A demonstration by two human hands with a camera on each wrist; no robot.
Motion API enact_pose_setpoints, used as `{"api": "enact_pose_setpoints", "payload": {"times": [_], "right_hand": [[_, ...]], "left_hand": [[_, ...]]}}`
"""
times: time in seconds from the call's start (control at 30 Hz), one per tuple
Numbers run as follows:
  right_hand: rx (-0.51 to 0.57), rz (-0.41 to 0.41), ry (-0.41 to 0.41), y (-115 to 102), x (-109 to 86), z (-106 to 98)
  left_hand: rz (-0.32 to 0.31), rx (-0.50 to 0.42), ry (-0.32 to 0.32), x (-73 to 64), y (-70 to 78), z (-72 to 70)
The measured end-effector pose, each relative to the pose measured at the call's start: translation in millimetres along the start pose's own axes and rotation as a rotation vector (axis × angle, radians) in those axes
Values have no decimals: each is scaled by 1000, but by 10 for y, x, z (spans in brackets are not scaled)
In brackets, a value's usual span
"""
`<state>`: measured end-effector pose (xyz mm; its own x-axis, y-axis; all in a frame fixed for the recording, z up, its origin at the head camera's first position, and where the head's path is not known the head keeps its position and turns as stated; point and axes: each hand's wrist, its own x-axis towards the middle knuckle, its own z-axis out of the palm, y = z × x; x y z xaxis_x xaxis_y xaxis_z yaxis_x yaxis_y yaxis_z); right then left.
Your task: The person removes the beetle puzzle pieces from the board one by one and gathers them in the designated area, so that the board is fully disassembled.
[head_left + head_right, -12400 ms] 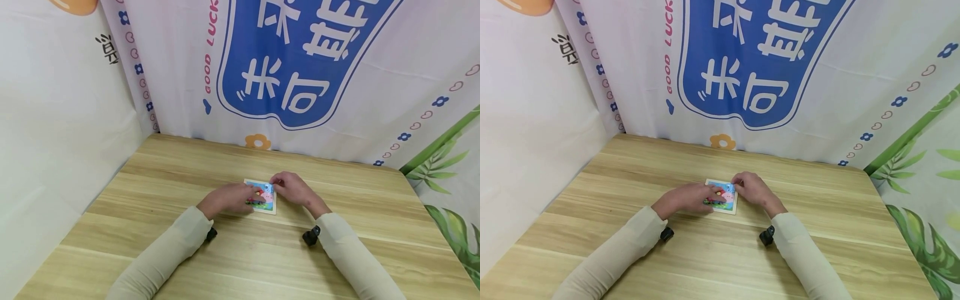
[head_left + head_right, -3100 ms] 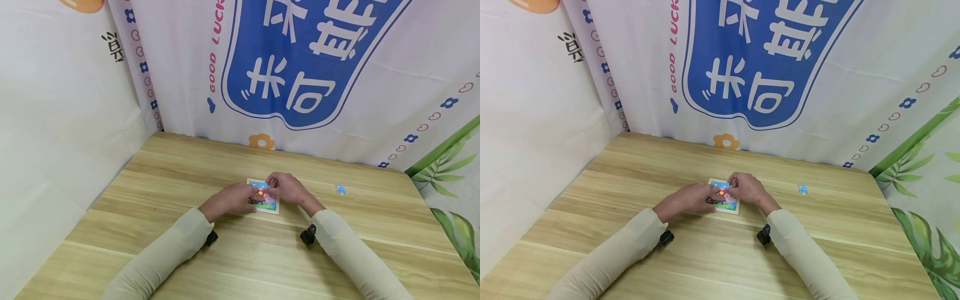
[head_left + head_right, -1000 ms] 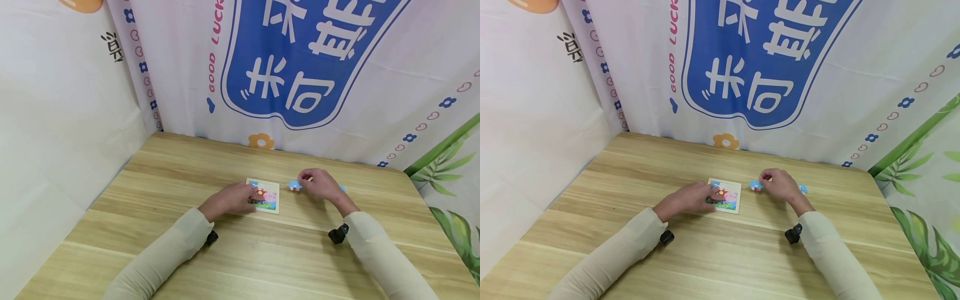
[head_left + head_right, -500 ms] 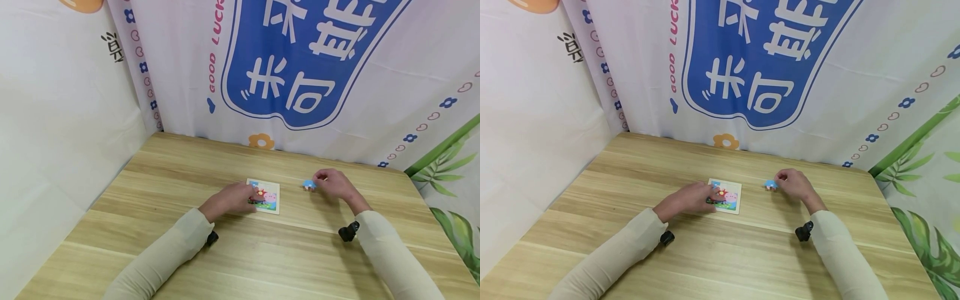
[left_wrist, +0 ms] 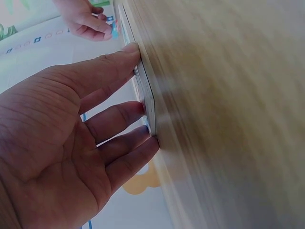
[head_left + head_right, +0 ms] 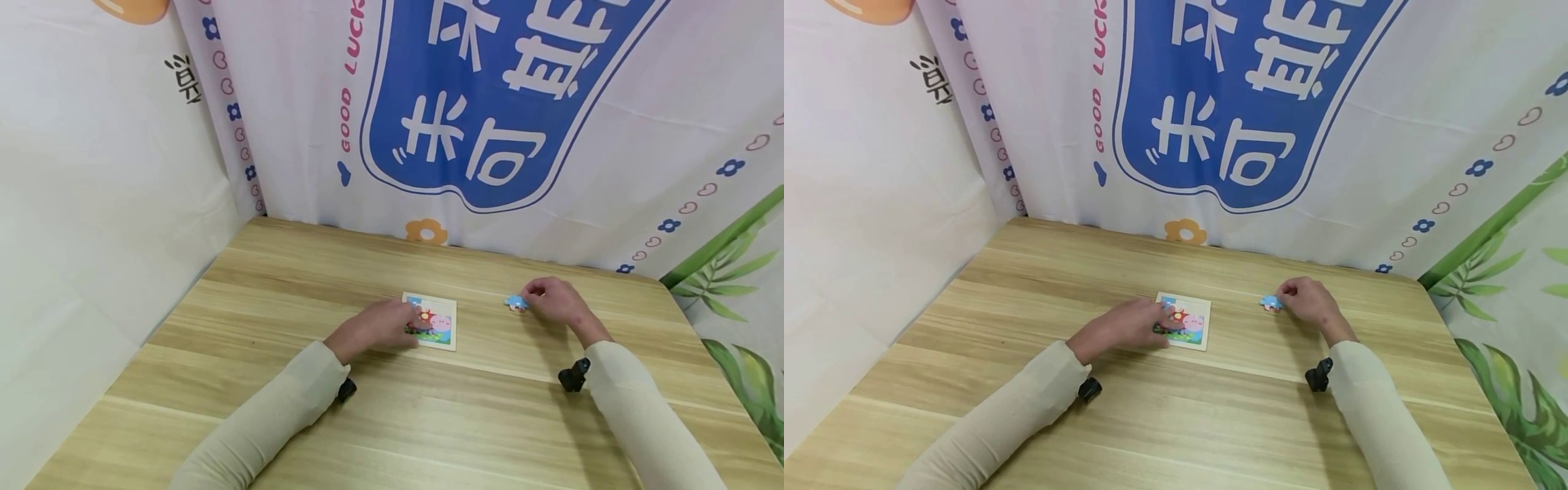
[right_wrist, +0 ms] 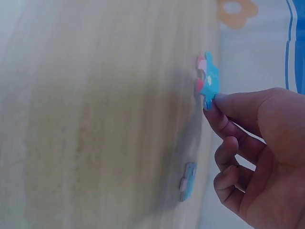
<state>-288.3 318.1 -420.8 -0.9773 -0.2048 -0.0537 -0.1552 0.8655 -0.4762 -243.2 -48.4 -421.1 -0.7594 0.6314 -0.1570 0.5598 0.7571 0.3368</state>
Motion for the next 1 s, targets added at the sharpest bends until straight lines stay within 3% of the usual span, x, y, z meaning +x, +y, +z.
{"api": "enact_pose_setpoints", "payload": {"times": [1.0], "right_hand": [[-31,8,2,28,50,85]], "left_hand": [[8,-14,9,-4,-17,8]]}}
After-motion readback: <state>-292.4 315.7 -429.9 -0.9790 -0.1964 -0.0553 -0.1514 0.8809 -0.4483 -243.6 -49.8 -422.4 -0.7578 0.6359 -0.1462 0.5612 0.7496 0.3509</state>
